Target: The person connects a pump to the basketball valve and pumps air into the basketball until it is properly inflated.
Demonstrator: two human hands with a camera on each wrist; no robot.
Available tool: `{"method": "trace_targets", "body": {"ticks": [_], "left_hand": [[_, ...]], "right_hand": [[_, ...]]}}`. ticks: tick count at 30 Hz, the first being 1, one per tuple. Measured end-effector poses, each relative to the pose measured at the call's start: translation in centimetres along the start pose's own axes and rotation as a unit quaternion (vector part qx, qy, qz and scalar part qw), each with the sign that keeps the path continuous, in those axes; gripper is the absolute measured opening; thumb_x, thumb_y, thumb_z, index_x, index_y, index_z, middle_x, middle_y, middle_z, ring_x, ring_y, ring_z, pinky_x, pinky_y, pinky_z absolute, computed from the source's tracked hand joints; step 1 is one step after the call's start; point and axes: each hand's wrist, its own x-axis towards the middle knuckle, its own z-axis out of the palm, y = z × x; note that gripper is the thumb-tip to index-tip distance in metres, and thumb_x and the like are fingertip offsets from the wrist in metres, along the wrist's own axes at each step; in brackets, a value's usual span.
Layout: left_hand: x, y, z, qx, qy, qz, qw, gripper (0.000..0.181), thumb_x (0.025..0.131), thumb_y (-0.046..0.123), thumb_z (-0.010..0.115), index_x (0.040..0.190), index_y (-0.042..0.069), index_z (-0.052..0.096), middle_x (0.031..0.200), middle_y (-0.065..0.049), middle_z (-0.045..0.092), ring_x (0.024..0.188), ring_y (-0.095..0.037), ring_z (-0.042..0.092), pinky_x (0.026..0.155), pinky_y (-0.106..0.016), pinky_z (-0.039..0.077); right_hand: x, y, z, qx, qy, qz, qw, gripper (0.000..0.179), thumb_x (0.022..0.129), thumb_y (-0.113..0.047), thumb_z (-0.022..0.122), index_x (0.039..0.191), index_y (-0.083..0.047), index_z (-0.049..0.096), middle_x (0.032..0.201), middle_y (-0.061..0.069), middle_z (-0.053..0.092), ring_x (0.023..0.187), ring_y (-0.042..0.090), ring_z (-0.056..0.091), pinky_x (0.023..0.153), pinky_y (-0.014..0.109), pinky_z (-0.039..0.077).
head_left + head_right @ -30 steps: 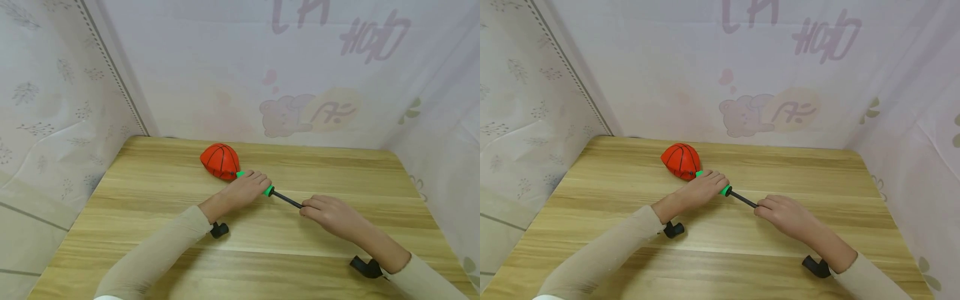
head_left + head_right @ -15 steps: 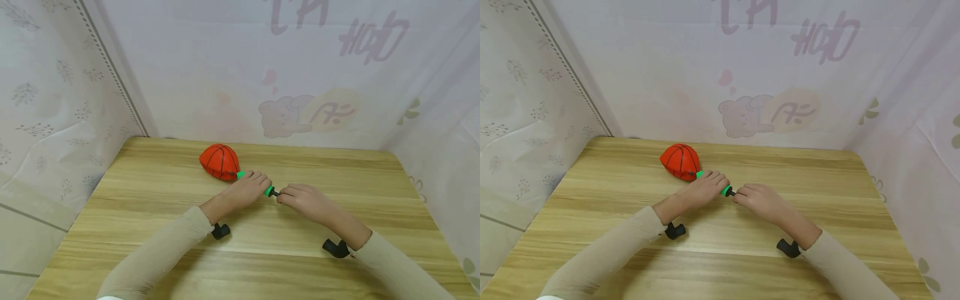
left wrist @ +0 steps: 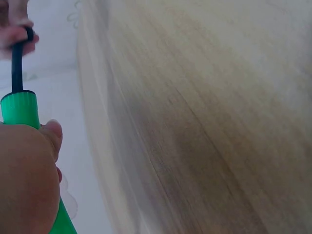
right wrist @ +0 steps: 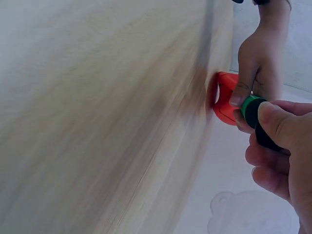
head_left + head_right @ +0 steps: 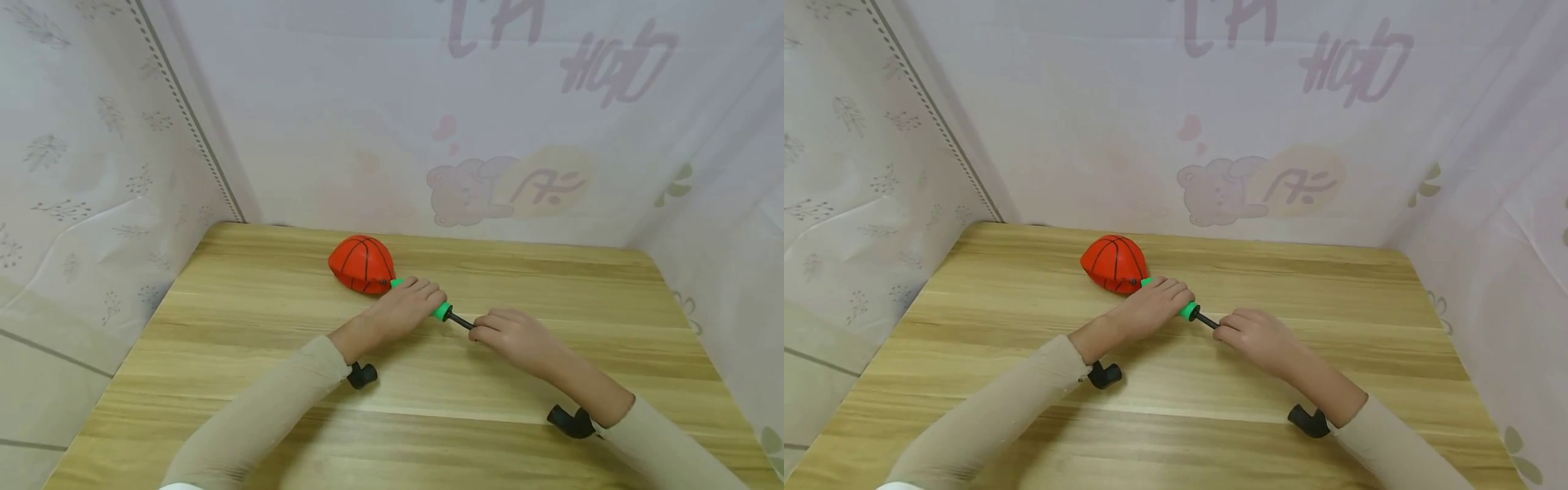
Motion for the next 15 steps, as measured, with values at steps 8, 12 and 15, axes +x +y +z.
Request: {"method": "trace_targets", "body": {"ticks": [8,12,15], "left_hand": [[-0.2,0.0,-0.3,-0.014,-0.005,0.004,0.9999,0.019,0.107,0.011,0.051,0.125,0.014,0.051,0.118,0.002,0.053,0.114,-0.016,0.048,0.101,-0.033,0.038],[-0.4,-0.1,-0.4,-0.013,-0.003,0.007,0.9999,0.019,0.107,0.011,0.050,0.126,0.014,0.051,0.120,0.002,0.054,0.117,-0.016,0.049,0.103,-0.033,0.038],[-0.5,-0.2,-0.5,-0.011,0.000,0.007,0.9999,0.019,0.107,0.011,0.051,0.126,0.013,0.051,0.121,0.001,0.055,0.119,-0.017,0.050,0.105,-0.033,0.038]], "right_hand": [[-2.0,-1.1,-2.0,-0.016,0.015,0.001,0.9998,0.042,0.113,-0.024,0.033,0.094,-0.010,0.069,0.092,0.000,0.068,0.078,0.014,0.064,0.068,0.026,0.056],[-2.9,-1.5,-2.7,-0.021,0.010,0.010,0.9997,0.043,0.113,-0.022,0.032,0.093,-0.010,0.069,0.092,0.000,0.069,0.081,0.015,0.066,0.070,0.027,0.057],[-3.5,-1.7,-2.9,-0.019,0.013,0.014,0.9996,0.044,0.113,-0.021,0.032,0.093,-0.010,0.069,0.092,0.001,0.069,0.081,0.015,0.067,0.070,0.028,0.058]]}}
